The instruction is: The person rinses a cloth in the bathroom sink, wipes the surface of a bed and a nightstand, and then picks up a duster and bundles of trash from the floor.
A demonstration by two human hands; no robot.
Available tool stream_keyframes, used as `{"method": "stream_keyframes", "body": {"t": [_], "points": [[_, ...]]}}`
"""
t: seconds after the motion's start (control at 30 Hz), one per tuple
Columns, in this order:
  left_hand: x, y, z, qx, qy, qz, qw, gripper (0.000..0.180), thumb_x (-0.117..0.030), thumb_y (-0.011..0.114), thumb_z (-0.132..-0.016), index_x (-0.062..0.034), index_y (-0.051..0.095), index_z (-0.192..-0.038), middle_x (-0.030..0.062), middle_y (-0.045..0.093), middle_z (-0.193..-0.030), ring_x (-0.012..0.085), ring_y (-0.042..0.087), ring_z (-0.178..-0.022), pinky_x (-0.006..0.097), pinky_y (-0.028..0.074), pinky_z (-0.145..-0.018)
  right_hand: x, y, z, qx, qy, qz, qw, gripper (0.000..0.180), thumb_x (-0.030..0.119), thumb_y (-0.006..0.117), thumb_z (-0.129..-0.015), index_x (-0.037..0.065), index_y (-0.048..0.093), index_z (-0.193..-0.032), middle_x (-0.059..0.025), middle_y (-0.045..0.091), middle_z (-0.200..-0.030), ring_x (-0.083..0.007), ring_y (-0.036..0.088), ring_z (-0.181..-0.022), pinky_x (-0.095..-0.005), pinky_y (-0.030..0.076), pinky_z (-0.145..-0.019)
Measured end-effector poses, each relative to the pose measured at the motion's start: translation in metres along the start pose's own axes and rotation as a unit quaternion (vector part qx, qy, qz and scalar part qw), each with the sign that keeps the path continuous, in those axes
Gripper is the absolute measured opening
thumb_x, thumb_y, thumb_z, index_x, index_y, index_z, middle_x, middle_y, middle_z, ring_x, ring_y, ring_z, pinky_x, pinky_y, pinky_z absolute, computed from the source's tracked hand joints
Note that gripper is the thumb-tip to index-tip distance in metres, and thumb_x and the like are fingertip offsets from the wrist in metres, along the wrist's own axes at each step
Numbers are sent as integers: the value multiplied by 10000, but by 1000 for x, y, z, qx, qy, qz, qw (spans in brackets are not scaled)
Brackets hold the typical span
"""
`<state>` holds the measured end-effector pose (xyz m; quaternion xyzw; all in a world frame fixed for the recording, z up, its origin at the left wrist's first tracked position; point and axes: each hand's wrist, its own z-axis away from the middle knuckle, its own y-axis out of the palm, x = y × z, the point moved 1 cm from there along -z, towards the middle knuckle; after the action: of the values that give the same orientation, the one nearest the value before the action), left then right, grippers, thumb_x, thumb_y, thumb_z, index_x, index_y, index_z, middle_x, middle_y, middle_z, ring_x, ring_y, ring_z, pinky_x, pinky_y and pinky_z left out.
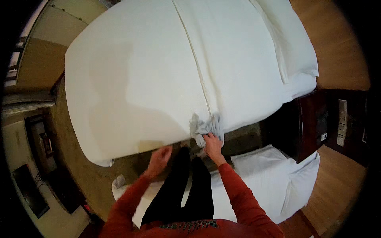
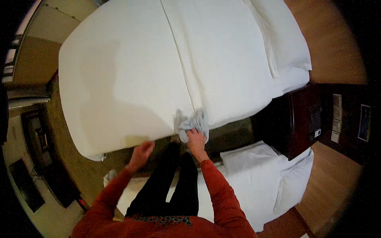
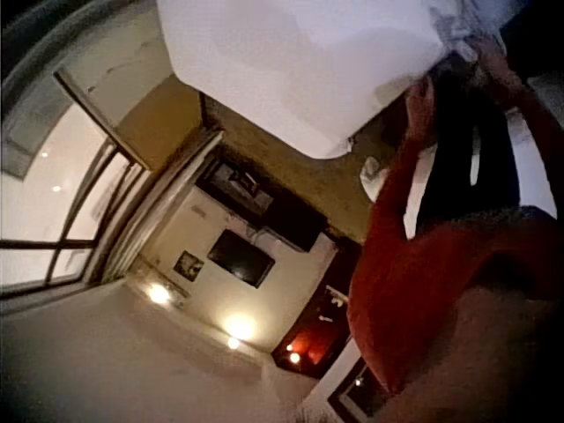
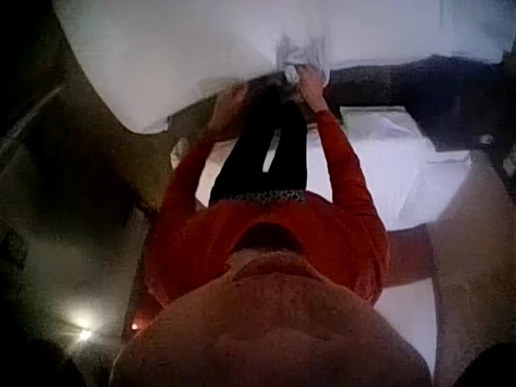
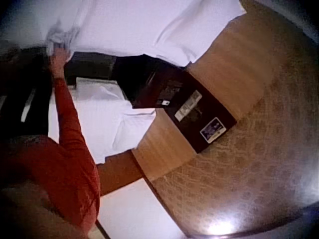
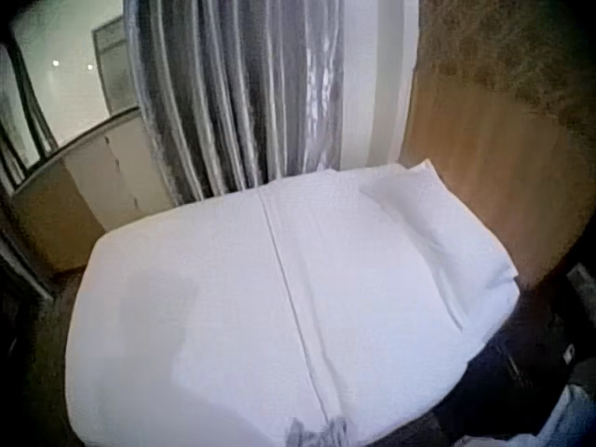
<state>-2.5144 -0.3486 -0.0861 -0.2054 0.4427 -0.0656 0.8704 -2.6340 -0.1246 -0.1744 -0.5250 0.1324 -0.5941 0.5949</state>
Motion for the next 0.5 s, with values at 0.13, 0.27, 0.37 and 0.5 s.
{"method": "stream_keyframes", "body": {"t": [0.13, 0.27, 0.37, 0.5], "points": [[-46, 8, -117, 3, 90, -18, 996, 290, -234, 530, -891, -18, 584, -1076, 82, 638, -894, 140, 589, -781, 287, 480, -725, -66, 19, 85, 153, 90, -84, 981, 423, 140, 625, -655, 57, 563, -1065, -154, 568, -1044, -343, 537, -980, -425, 435, -817], [-100, 21, -257, -66, 118, 11, 991, 324, -263, 573, -833, -15, 602, -1039, 97, 641, -867, 201, 596, -785, 308, 472, -709, -101, -5, 157, 245, 97, -155, 952, 504, 201, 673, -636, 53, 566, -1106, -161, 583, -1056, -332, 548, -992, -421, 436, -848], [-128, 29, -354, -190, 123, -19, 974, 305, -259, 581, -801, -6, 621, -966, 135, 653, -867, 268, 617, -828, 369, 472, -760, -44, -106, 135, 179, 98, -227, 952, 379, 131, 686, -605, 66, 604, -969, -161, 615, -874, -337, 582, -860, -378, 466, -724], [-167, 41, -407, -241, -3, -54, 969, 338, -312, 596, -792, -13, 628, -947, 165, 648, -874, 339, 619, -746, 408, 484, -705, -11, -187, 73, 113, 88, -128, 981, 392, 95, 710, -607, 55, 594, -979, -145, 599, -957, -344, 573, -889, -390, 477, -756]]}}
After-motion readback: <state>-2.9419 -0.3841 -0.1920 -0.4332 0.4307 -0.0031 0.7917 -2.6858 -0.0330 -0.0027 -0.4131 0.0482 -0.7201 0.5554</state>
